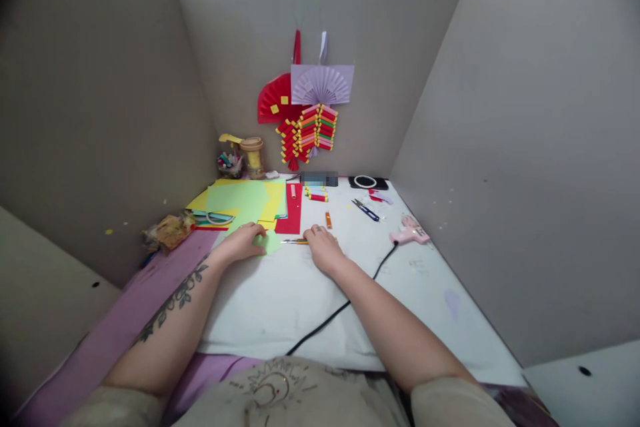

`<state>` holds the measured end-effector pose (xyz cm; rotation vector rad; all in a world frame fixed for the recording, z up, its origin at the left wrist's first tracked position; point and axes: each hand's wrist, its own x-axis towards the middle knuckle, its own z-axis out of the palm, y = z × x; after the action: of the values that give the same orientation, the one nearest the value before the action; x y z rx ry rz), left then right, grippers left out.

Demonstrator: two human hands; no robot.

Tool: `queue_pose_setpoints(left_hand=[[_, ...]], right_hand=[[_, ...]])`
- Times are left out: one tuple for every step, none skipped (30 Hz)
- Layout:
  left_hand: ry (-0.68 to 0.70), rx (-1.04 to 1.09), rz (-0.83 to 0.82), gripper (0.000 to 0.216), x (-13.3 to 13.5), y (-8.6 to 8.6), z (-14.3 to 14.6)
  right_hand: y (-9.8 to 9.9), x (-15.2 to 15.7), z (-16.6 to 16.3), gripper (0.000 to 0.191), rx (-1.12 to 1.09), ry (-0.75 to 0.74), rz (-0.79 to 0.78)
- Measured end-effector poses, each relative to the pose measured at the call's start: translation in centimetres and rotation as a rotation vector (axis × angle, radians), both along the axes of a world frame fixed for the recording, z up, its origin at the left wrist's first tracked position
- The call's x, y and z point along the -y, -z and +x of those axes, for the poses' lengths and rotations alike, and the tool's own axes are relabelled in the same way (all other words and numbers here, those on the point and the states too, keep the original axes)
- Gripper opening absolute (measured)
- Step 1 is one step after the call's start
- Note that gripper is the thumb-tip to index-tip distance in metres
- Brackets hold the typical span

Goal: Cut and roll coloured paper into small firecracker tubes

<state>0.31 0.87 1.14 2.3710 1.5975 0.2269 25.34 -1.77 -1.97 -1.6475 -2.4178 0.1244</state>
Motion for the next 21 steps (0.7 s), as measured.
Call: queue_pose_setpoints(left_hand=[[0.002,-0.004,0.001,0.039,0.0,0.0,0.0],[0.004,-0.006,0.002,0.038,0.0,0.0,0.0],[0.006,-0.008,0.001,0.038,0.0,0.0,0.0],[0.009,-0.009,0.0,0.037,0.0,0.0,0.0],[0.012,-0.009,-0.001,0.037,0.0,0.0,0.0],[0.014,-0.011,-0.003,0.037,0.0,-0.1,0.0],[0.014,-0.013,-0.005,0.037,0.0,-0.1,0.0],[0.013,-0.016,-0.007,0.037,0.0,-0.2,0.1],[0.012,-0.018,-0.008,0.037,0.1,-0.2,0.1],[0.012,-0.02,-0.009,0.038,0.1,-0.3,0.1],[0.013,-0.02,-0.011,0.037,0.1,-0.2,0.1],[0.016,-0.018,-0.011,0.037,0.1,-0.2,0.1],[0.018,-0.013,-0.009,0.035,0.0,-0.1,0.1],[0.018,-0.007,-0.003,0.033,-0.1,0.0,0.1],[0.017,0.002,0.009,0.03,-0.2,0.2,0.1],[0.015,0.011,0.025,0.027,-0.3,0.4,0.1],[0.015,0.02,0.047,0.024,-0.5,0.5,0.2],[0.024,0.03,0.07,0.022,-0.6,0.6,0.2],[0.045,0.042,0.088,0.021,-0.7,0.7,0.3],[0.08,0.054,0.094,0.021,-0.8,0.8,0.4],[0.124,0.066,0.086,0.022,-0.8,0.8,0.4]], right_hand=[[0.0,0.0,0.0,0.037,-0.001,0.002,0.001],[0.0,0.0,0.0,0.037,-0.004,-0.002,0.003],[0.0,0.0,0.0,0.037,-0.009,-0.01,0.004],[-0.1,0.0,0.0,0.037,-0.016,-0.02,0.004],[-0.1,0.1,-0.1,0.037,-0.023,-0.029,0.003],[-0.1,0.1,-0.1,0.036,-0.031,-0.036,0.003],[-0.1,0.1,-0.1,0.036,-0.037,-0.043,0.003],[-0.1,0.1,-0.1,0.035,-0.042,-0.049,0.004],[-0.1,0.1,-0.1,0.035,-0.045,-0.054,0.006],[-0.1,0.1,-0.1,0.034,-0.046,-0.06,0.009],[0.0,0.1,-0.1,0.033,-0.044,-0.065,0.014],[0.0,0.1,-0.1,0.033,-0.039,-0.069,0.017],[0.0,0.1,-0.1,0.033,-0.033,-0.075,0.02],[0.0,0.1,-0.2,0.032,-0.026,-0.082,0.023],[0.0,0.1,-0.2,0.033,-0.019,-0.089,0.026],[0.0,0.0,-0.2,0.034,-0.012,-0.097,0.026],[0.0,0.0,-0.3,0.034,-0.006,-0.103,0.026],[0.0,-0.1,-0.3,0.035,-0.002,-0.106,0.024],[0.1,-0.1,-0.4,0.035,-0.001,-0.106,0.023],[0.1,-0.1,-0.4,0.035,-0.003,-0.106,0.021],[0.2,-0.2,-0.4,0.035,-0.006,-0.106,0.021]])
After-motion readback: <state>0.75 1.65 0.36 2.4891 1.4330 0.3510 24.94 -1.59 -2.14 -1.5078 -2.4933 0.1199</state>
